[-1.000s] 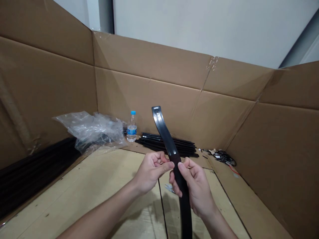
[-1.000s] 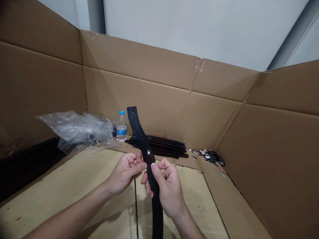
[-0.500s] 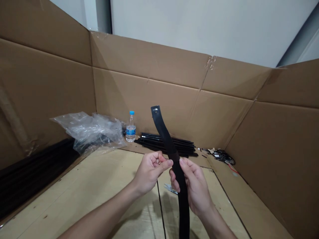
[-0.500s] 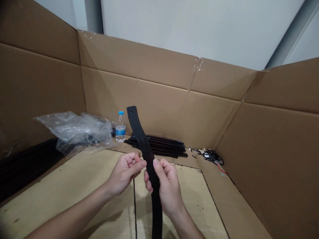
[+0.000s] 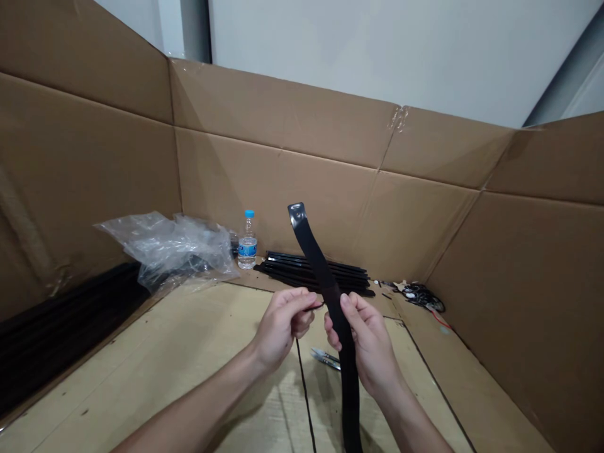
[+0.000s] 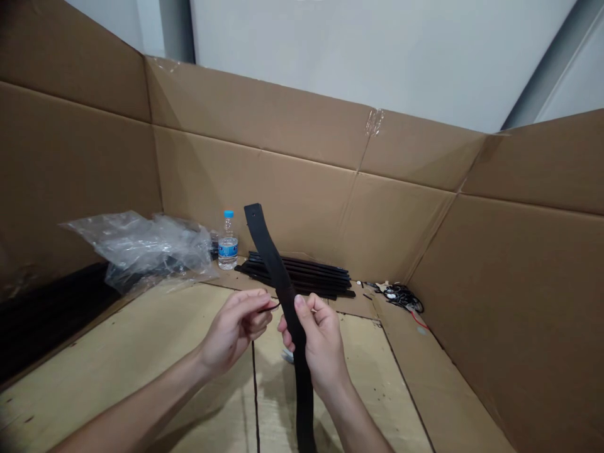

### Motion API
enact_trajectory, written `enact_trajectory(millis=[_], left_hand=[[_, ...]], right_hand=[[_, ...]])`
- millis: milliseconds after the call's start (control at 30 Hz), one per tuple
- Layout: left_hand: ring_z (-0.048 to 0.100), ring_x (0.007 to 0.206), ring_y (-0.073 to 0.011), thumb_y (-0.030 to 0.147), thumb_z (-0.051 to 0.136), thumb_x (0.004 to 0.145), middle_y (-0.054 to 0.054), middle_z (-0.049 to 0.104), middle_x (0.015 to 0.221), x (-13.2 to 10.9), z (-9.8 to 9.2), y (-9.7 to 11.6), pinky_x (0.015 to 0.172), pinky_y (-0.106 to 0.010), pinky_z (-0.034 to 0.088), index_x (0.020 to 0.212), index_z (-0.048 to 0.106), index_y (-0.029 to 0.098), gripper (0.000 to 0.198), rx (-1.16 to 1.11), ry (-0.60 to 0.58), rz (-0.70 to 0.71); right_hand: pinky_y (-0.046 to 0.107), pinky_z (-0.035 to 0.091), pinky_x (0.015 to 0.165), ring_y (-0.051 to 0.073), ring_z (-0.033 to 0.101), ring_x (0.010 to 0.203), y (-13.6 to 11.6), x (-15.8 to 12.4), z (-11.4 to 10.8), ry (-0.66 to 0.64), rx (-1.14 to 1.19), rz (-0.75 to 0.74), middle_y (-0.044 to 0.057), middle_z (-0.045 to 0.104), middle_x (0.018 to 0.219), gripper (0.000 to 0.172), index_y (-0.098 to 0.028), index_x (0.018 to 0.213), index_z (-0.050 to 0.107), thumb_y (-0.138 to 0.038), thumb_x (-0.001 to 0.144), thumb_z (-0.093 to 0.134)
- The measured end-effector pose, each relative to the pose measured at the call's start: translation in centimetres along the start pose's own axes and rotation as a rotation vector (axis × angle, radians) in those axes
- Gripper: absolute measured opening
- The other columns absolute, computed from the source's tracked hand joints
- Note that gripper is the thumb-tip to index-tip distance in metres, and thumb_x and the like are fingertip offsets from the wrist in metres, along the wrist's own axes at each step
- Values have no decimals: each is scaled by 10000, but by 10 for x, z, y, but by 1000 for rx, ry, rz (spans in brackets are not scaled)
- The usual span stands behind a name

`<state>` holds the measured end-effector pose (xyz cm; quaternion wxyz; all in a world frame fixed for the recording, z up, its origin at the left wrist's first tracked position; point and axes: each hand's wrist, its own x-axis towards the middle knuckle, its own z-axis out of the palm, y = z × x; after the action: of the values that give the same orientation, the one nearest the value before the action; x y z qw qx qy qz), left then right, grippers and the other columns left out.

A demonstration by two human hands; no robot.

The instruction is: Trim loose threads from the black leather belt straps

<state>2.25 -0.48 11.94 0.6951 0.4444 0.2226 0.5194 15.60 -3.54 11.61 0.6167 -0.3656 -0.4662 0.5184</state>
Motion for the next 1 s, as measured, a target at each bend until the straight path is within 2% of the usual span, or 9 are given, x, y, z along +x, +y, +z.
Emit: enact_trajectory(millis=[200, 333, 433, 500, 567, 667, 767, 867, 1000], left_hand=[[182, 408, -30, 386, 726, 685, 106, 289, 436, -2, -2, 0, 397, -188, 134, 601, 544, 131, 324, 5, 24, 29], [213, 385, -18, 407, 766, 680, 103, 342, 410, -4, 1, 2, 389, -175, 145, 604, 532, 134, 368, 91, 19, 61], [381, 395, -28, 367, 868, 546, 69, 503, 467, -3, 3, 3, 410, -157, 265, 653, 544, 136, 412, 102, 19, 54], [534, 483, -81, 327, 914, 443, 30, 604, 565, -1, 4, 3, 485, -189, 398, 656, 533, 142, 474, 83, 33, 36], [601, 556, -118, 303, 930, 385, 10, 645, 621, 0, 3, 2, 548, -218, 451, 641, 527, 144, 504, 75, 60, 21], [618, 575, -122, 270, 938, 344, 3, 664, 623, 0, 4, 2, 575, -218, 455, 613, 528, 142, 507, 63, 69, -2], [627, 597, -134, 262, 941, 325, -10, 680, 640, -2, 6, 1, 597, -230, 463, 613, 555, 133, 499, 52, 18, -40], [622, 631, -140, 305, 933, 362, -19, 672, 658, -2, 5, -1, 610, -235, 459, 651, 597, 115, 483, 63, -28, -57], [588, 599, -128, 317, 911, 440, -11, 640, 643, 0, -1, -4, 554, -222, 412, 687, 598, 119, 445, 76, -95, -63]], right_hand=[[181, 412, 483, 74, 519, 498, -2, 1, -3, -47, -3, -9, -1, 662, 629, 404, -185, 654, 432, -447, 783, 711], [178, 409, 505, 72, 519, 520, -1, 3, -4, -71, 36, 3, -19, 645, 626, 369, -175, 662, 486, -396, 730, 775], [177, 406, 491, 68, 518, 498, -1, 4, -4, -72, 54, 20, -45, 617, 598, 340, -174, 696, 543, -366, 670, 823], [178, 406, 473, 63, 515, 478, -3, 4, -4, -71, 51, 44, -44, 622, 613, 321, -169, 759, 606, -337, 632, 848], [174, 406, 446, 56, 505, 459, -6, 4, -4, -80, 49, 86, -33, 637, 633, 370, -161, 837, 665, -304, 573, 879], [154, 386, 375, 36, 459, 398, -10, 3, -5, -103, 41, 151, -37, 630, 589, 431, -148, 819, 705, -278, 466, 914], [144, 372, 310, 28, 424, 340, -10, 2, -5, -131, -4, 183, -53, 586, 501, 358, -129, 662, 689, -242, 413, 920], [151, 410, 298, 41, 437, 337, -7, 1, -5, -137, -48, 203, -64, 551, 459, 346, -131, 554, 611, -200, 397, 912], [157, 458, 308, 50, 473, 382, -6, -2, -4, -122, -105, 188, -81, 553, 528, 405, -154, 579, 529, -163, 412, 898]])
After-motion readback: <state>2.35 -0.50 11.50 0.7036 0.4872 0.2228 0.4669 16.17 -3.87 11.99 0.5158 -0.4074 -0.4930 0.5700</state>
